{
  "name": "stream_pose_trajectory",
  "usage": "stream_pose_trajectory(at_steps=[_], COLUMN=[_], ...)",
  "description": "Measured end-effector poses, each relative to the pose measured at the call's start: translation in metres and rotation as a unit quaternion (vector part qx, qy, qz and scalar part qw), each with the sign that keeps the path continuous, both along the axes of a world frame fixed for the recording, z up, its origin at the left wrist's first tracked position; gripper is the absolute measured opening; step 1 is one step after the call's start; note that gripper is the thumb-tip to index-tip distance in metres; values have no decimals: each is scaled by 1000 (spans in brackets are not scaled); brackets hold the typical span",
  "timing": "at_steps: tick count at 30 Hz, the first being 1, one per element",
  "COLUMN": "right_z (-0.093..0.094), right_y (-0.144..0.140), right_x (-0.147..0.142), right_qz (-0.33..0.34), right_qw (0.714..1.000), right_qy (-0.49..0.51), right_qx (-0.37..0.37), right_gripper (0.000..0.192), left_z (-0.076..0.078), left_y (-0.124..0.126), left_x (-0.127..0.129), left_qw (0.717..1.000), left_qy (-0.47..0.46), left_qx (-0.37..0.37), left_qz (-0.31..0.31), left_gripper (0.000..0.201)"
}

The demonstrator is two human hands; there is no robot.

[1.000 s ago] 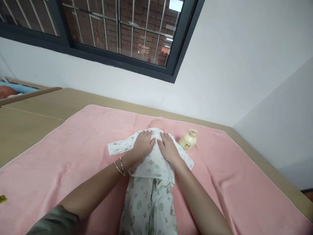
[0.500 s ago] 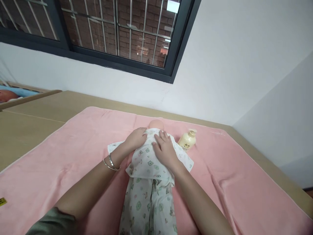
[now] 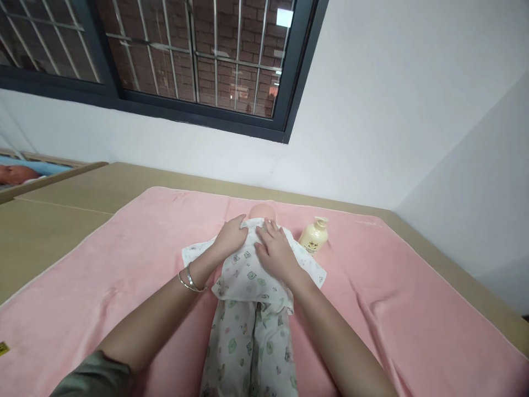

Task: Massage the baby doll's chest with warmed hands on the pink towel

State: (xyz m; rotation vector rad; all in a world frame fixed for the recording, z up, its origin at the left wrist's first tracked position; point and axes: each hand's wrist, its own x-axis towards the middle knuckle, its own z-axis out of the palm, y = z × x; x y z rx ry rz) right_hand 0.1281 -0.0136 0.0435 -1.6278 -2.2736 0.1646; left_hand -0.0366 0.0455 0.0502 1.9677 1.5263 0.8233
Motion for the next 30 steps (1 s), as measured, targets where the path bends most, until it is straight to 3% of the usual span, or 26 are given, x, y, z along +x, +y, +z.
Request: stream_pose_trajectory(at_steps=[4, 7, 10, 13, 16, 21, 26, 30], right_z=[-5, 9, 35, 58, 70, 78, 78, 74], right_y=[0, -7, -16, -23, -25, -20, -16, -11], right_x=[-2, 6, 24, 50, 78, 109, 111, 102], right_qz=[6, 21, 16, -18, -71, -170, -184, -216], right_qw=[1000, 998, 998, 998, 997, 985, 979, 969], right_qy=[-15, -43, -60, -53, -41, -32, 56, 96], right_qx=[-27, -38, -24, -2, 5, 22, 66, 72], right_gripper=[52, 52, 61, 70, 72, 67, 64, 61], left_z=[-4, 1, 12, 25, 37, 50, 58, 62], left_y=[4, 5, -2, -16, -29, -34, -19, -7], left_x=[1, -5, -7, 4, 25, 70, 116, 139], left_qw=[999, 999, 999, 981, 918, 751, 698, 660], left_qy=[48, 34, -45, -183, -352, -526, -572, -614], left_qx=[4, 10, -9, -41, -113, -336, -400, -417], left_qz=[17, 26, 20, -52, -144, -217, -161, -116], left_gripper=[58, 54, 54, 57, 57, 70, 75, 75])
